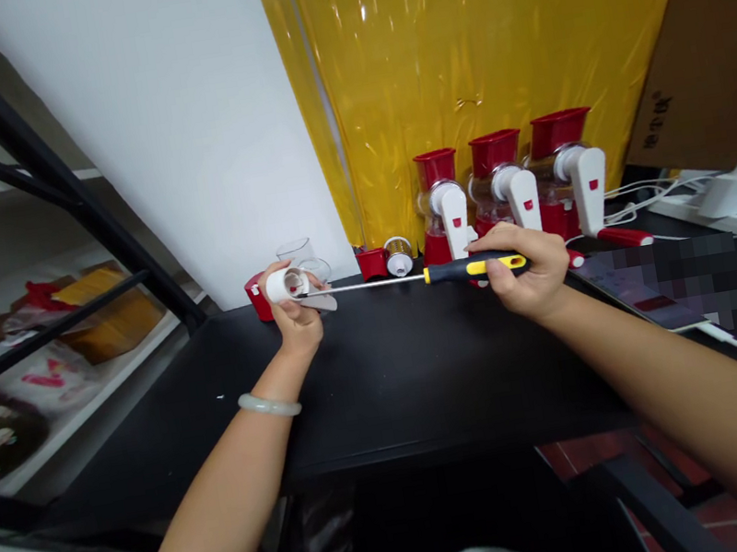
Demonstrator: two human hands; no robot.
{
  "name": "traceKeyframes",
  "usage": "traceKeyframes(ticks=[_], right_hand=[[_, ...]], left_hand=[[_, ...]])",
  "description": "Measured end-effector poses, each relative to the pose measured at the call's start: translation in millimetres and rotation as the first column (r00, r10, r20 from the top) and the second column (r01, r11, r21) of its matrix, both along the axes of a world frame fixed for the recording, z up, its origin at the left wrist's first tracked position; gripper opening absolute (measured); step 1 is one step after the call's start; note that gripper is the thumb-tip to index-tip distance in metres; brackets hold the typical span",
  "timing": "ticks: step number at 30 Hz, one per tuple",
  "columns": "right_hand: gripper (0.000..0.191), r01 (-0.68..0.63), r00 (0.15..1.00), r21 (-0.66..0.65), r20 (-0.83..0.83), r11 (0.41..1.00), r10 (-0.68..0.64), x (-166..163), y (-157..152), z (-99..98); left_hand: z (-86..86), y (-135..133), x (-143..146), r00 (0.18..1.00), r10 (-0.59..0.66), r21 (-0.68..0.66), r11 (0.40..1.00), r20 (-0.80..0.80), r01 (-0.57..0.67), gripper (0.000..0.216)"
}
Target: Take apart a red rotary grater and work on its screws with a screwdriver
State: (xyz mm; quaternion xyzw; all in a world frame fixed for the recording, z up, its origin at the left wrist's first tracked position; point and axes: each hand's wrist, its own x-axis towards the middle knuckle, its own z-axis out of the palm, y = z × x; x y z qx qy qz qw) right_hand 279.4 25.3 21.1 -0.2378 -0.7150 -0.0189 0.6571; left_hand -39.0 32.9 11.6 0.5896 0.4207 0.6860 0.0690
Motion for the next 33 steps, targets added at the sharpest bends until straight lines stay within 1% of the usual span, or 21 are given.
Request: traceKeyframes(ticks=[2, 4, 6, 8, 10, 11, 13, 15, 16, 19, 21, 25, 29, 33], right_hand=[[0.027, -0.025, 1.000, -0.081, -0.005, 0.996, 0.025, -0.6, -1.7, 4.6], [0.027, -0.066, 0.998, -0.218, -0.034, 0.974, 0.060, -1.6, -0.7, 9.3], [0.029, -0.159, 0.987, -0.387, -0.090, 0.908, 0.134, -2.3, 4.0, 12.0], [0.033, -0.274, 0.961, -0.511, -0.176, 0.815, 0.213, -2.4, 11.0, 12.3], [0.041, -0.357, 0.933, -0.564, -0.255, 0.745, 0.255, -1.8, 17.8, 11.3], [0.045, -0.378, 0.924, -0.572, -0.282, 0.728, 0.259, -1.5, 20.4, 10.9], [0.050, -0.394, 0.916, -0.571, -0.307, 0.721, 0.258, -0.7, 23.6, 10.4], [0.048, -0.391, 0.918, -0.565, -0.299, 0.727, 0.262, -0.2, 25.0, 10.5], [0.047, -0.389, 0.919, -0.565, -0.290, 0.728, 0.267, -0.1, 25.4, 10.4], [0.044, -0.396, 0.918, -0.571, -0.277, 0.720, 0.285, 0.4, 28.1, 9.3], [0.042, -0.396, 0.917, -0.564, -0.282, 0.725, 0.282, 1.2, 31.4, 7.7], [0.039, -0.369, 0.926, -0.530, -0.284, 0.764, 0.250, 4.5, 38.5, 5.4], [0.037, -0.332, 0.938, -0.505, -0.267, 0.797, 0.221, 7.5, 42.9, 5.1], [0.033, -0.311, 0.944, -0.504, -0.264, 0.806, 0.200, 9.5, 48.3, 2.1]], left_hand=[[-0.3, 0.3, -1.2, 1.000, -0.002, 0.012, 1.000, -0.007, 0.002, 0.073], [-0.7, 2.3, -2.8, 0.999, -0.042, 0.056, 0.998, -0.017, 0.043, 0.075], [-1.2, 6.8, -4.3, 0.997, -0.069, 0.174, 0.982, -0.043, 0.075, 0.077], [-1.6, 12.8, -5.2, 0.992, -0.085, 0.331, 0.937, -0.092, 0.111, 0.075], [-2.0, 18.2, -5.7, 0.981, -0.131, 0.429, 0.885, -0.140, 0.179, 0.067], [-2.4, 20.2, -5.9, 0.976, -0.153, 0.451, 0.868, -0.156, 0.208, 0.063], [-3.2, 22.4, -7.1, 0.969, -0.170, 0.462, 0.855, -0.182, 0.237, 0.057], [-4.5, 22.4, -9.3, 0.966, -0.159, 0.445, 0.864, -0.202, 0.235, 0.054], [-5.2, 21.9, -10.6, 0.966, -0.156, 0.414, 0.880, -0.208, 0.231, 0.054], [-7.1, 19.2, -12.7, 0.966, -0.174, 0.280, 0.934, -0.189, 0.223, 0.057], [-7.8, 17.2, -11.9, 0.967, -0.189, 0.212, 0.951, -0.173, 0.224, 0.056], [-6.8, 13.2, -7.8, 0.964, -0.193, 0.123, 0.968, -0.180, 0.217, 0.048], [-4.2, 9.8, -5.1, 0.954, -0.181, 0.013, 0.982, -0.240, 0.190, 0.039], [-2.6, 7.7, -3.8, 0.946, -0.156, -0.063, 0.988, -0.284, 0.144, 0.038]])
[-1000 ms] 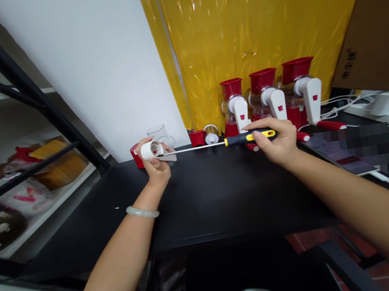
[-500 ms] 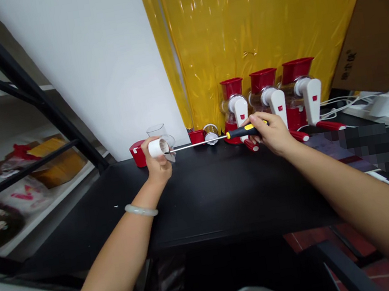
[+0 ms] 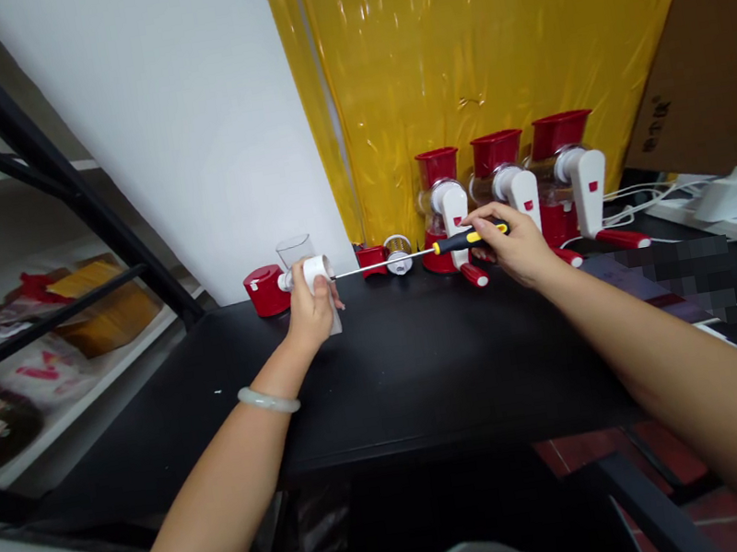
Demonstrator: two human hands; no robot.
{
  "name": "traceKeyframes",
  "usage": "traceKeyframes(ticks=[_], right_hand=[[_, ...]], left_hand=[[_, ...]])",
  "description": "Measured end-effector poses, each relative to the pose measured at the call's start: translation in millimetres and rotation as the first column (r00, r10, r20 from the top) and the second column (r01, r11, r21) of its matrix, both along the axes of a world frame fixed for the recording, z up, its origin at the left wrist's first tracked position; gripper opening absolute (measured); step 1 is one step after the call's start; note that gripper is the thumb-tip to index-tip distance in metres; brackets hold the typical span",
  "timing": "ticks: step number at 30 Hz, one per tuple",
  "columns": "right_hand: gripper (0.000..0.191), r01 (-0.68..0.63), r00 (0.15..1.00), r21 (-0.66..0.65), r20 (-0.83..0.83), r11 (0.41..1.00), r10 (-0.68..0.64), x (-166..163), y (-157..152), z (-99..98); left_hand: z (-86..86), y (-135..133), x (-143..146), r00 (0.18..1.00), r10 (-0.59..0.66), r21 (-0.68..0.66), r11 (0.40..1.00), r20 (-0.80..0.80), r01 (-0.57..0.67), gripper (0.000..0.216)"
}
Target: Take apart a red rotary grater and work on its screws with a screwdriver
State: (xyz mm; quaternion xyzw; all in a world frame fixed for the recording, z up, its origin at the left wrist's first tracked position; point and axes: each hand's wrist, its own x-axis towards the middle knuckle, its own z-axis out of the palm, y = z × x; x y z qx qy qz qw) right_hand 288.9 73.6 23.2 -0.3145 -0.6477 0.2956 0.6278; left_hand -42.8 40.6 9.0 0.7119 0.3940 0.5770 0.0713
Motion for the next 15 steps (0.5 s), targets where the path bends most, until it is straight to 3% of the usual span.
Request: traceKeyframes(ticks=[15], right_hand=[[0.034, -0.047, 0.997, -0.043, 0.062, 0.998, 0.049, 5.8, 13.2, -9.7]], left_hand=[[10.0, -5.2, 10.2, 0.998, 0.033, -0.213, 0.977, 0.053, -0.021, 0.039]])
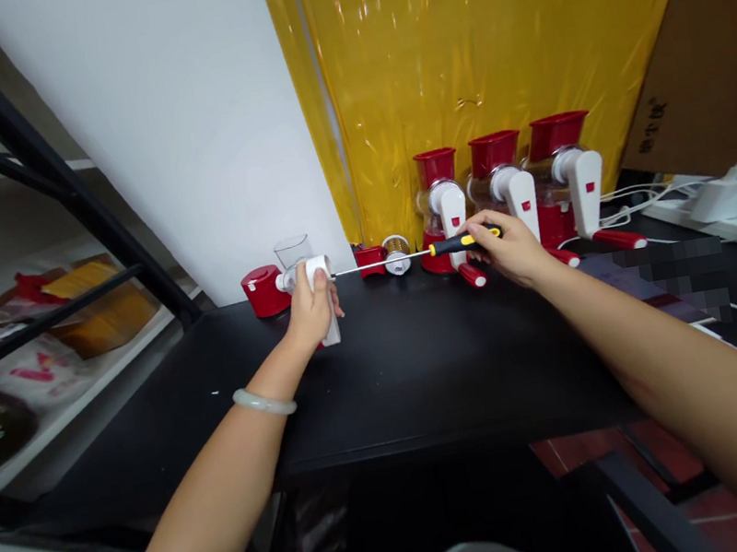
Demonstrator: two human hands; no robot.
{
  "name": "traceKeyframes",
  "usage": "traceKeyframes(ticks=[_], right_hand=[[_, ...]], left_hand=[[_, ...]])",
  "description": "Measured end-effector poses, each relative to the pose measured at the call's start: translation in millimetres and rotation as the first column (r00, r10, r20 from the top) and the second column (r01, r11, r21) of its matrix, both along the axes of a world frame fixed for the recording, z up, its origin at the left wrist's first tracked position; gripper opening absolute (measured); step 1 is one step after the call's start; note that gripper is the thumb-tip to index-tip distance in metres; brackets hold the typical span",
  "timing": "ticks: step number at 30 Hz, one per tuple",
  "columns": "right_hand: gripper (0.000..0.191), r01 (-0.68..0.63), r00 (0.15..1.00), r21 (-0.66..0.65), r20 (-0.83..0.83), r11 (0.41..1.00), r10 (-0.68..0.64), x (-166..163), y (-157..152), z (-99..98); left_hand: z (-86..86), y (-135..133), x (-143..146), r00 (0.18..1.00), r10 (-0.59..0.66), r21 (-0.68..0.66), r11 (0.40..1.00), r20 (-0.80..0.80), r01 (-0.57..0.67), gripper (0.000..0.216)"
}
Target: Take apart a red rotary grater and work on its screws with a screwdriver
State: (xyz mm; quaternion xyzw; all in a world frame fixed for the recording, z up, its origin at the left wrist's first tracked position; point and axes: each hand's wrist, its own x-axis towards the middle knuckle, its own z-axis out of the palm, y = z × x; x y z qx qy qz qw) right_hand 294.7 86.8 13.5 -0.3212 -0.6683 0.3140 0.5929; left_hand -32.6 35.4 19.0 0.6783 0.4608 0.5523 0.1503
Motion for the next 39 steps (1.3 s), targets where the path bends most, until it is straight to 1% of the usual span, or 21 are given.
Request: traceKeyframes(ticks=[4, 8, 12, 17, 22, 25, 27, 28, 30, 33, 36, 39], right_hand=[[0.034, 0.015, 1.000, 0.012, 0.017, 1.000, -0.015, 2.4, 2.9, -1.2], [0.033, 0.019, 0.999, 0.002, 0.037, 1.000, -0.019, 4.4, 3.7, -1.3], [0.031, 0.016, 0.999, -0.020, 0.052, 1.000, -0.015, 5.4, 4.7, -1.9], [0.037, -0.004, 0.996, -0.064, 0.094, 0.998, 0.010, 9.3, 9.4, -4.2], [0.041, -0.028, 0.995, -0.076, 0.088, 0.997, 0.034, 10.9, 13.9, -8.1], [0.047, -0.052, 0.998, -0.119, 0.035, 0.992, 0.057, 8.0, 14.8, -11.1], [0.050, -0.025, 0.999, -0.135, 0.022, 0.991, 0.028, 6.9, 14.6, -12.0], [0.052, 0.008, 0.999, -0.130, 0.042, 0.991, -0.002, 7.2, 14.6, -12.1], [0.058, 0.095, 0.988, -0.094, 0.134, 0.991, -0.082, 9.1, 15.1, -11.7], [0.056, 0.183, 0.948, -0.026, 0.270, 0.983, -0.169, 12.2, 16.9, -11.2], [0.051, 0.161, 0.946, -0.024, 0.289, 0.987, -0.147, 11.3, 17.6, -11.3], [0.047, 0.106, 0.971, -0.051, 0.222, 0.993, -0.092, 7.9, 15.4, -10.6]], left_hand=[[0.6, -1.6, 2.7, 1.000, 0.002, -0.106, 0.994, 0.023, 0.000, 0.038], [-1.1, -0.2, 4.3, 0.994, -0.017, -0.261, 0.964, 0.104, 0.044, 0.040], [-3.7, 2.2, 4.7, 0.980, -0.015, -0.385, 0.918, 0.196, 0.091, 0.043], [-4.1, 2.3, 6.3, 0.972, 0.003, -0.487, 0.866, 0.235, 0.115, 0.045], [-2.0, -0.6, 10.6, 0.969, 0.042, -0.629, 0.767, 0.244, 0.125, 0.045], [-3.8, -0.6, 10.8, 0.964, 0.051, -0.650, 0.748, 0.260, 0.136, 0.048], [-6.4, 0.3, 10.4, 0.962, 0.038, -0.646, 0.748, 0.269, 0.151, 0.049], [-7.9, 0.8, 10.3, 0.963, 0.031, -0.644, 0.749, 0.269, 0.156, 0.048], [-10.4, 1.6, 10.5, 0.966, 0.029, -0.651, 0.743, 0.258, 0.152, 0.048], [-13.0, 2.5, 10.6, 0.969, 0.049, -0.666, 0.735, 0.243, 0.130, 0.048], [-15.0, 4.5, 8.9, 0.967, 0.062, -0.669, 0.733, 0.249, 0.125, 0.050], [-16.9, 6.8, 6.9, 0.965, 0.064, -0.680, 0.721, 0.255, 0.132, 0.051]])
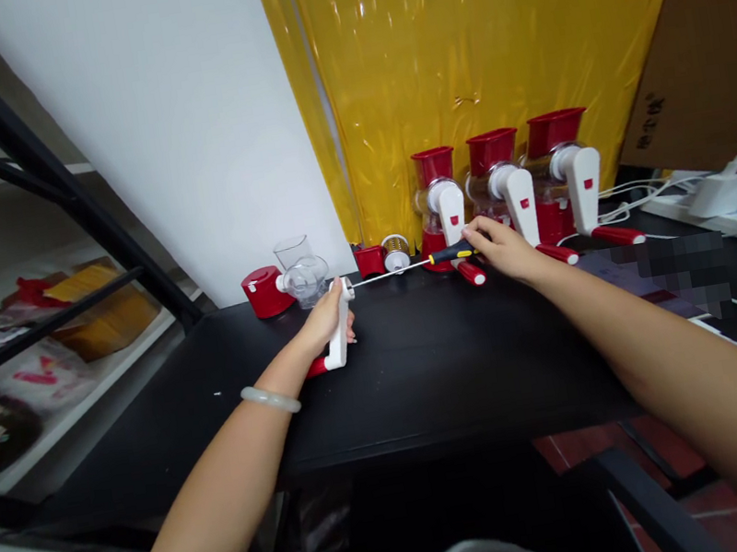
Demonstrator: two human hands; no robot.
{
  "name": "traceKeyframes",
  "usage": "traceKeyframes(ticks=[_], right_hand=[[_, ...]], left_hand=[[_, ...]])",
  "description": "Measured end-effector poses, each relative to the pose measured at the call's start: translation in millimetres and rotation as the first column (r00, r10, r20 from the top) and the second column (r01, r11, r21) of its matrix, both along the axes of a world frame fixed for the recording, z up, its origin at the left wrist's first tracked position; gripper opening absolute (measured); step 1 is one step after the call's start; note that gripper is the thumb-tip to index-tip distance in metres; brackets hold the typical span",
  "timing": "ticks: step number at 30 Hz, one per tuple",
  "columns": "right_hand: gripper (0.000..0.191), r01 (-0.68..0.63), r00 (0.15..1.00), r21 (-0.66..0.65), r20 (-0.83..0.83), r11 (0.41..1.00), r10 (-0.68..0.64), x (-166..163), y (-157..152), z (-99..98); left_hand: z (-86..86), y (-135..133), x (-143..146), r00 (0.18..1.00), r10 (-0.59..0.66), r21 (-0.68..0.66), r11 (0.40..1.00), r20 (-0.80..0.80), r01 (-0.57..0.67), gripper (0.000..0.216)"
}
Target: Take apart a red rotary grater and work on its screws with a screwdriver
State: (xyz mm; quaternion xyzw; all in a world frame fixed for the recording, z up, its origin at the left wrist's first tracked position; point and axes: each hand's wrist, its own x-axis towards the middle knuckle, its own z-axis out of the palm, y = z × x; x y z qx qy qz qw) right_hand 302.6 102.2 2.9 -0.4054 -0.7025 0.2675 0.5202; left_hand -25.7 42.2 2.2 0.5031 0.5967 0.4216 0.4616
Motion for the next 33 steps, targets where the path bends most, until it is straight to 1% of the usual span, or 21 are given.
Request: traceKeyframes(ticks=[4, 8, 10, 14, 20, 23, 28, 31, 33], right_hand=[[0.044, -0.036, 0.994, -0.016, -0.105, 0.999, 0.034, -2.2, -4.7, 3.9], [0.047, -0.101, 0.978, -0.047, -0.187, 0.994, 0.090, -3.9, -7.4, 6.7], [0.048, -0.113, 0.972, -0.065, -0.214, 0.992, 0.096, -4.9, -7.9, 6.7], [0.052, -0.136, 0.962, -0.097, -0.249, 0.986, 0.108, -5.2, -7.7, 5.9], [0.053, -0.164, 0.958, -0.099, -0.254, 0.981, 0.134, -3.2, -6.7, 6.2], [0.054, -0.180, 0.953, -0.105, -0.264, 0.978, 0.147, -2.2, -6.5, 6.5], [0.053, -0.219, 0.939, -0.122, -0.297, 0.968, 0.175, -1.9, -8.2, 6.8], [0.059, -0.247, 0.919, -0.132, -0.347, 0.960, 0.189, -3.7, -6.7, 5.0], [0.059, -0.220, 0.925, -0.105, -0.339, 0.970, 0.173, -4.6, -2.4, 1.7]], left_hand=[[-0.7, 0.3, 0.1, 1.000, -0.009, -0.015, 1.000, -0.018, 0.009, 0.050], [1.6, -1.0, 0.9, 0.999, 0.034, -0.020, 0.999, -0.001, -0.034, 0.051], [3.0, -1.7, 1.2, 0.999, 0.045, -0.021, 0.999, 0.006, -0.045, 0.050], [3.7, -2.2, 1.4, 0.999, 0.037, -0.019, 0.999, 0.011, -0.036, 0.050], [2.3, -1.2, 0.9, 0.999, 0.041, -0.018, 0.999, 0.014, -0.041, 0.053], [2.9, -1.7, 1.4, 0.999, 0.034, -0.007, 0.999, 0.021, -0.034, 0.050], [3.9, -2.3, 2.3, 0.999, 0.032, -0.031, 0.999, -0.001, -0.032, 0.047], [3.6, -2.0, 3.3, 1.000, 0.017, -0.009, 1.000, 0.001, -0.017, 0.047], [2.9, -1.9, 4.2, 1.000, 0.019, 0.017, 1.000, -0.005, -0.019, 0.045]])
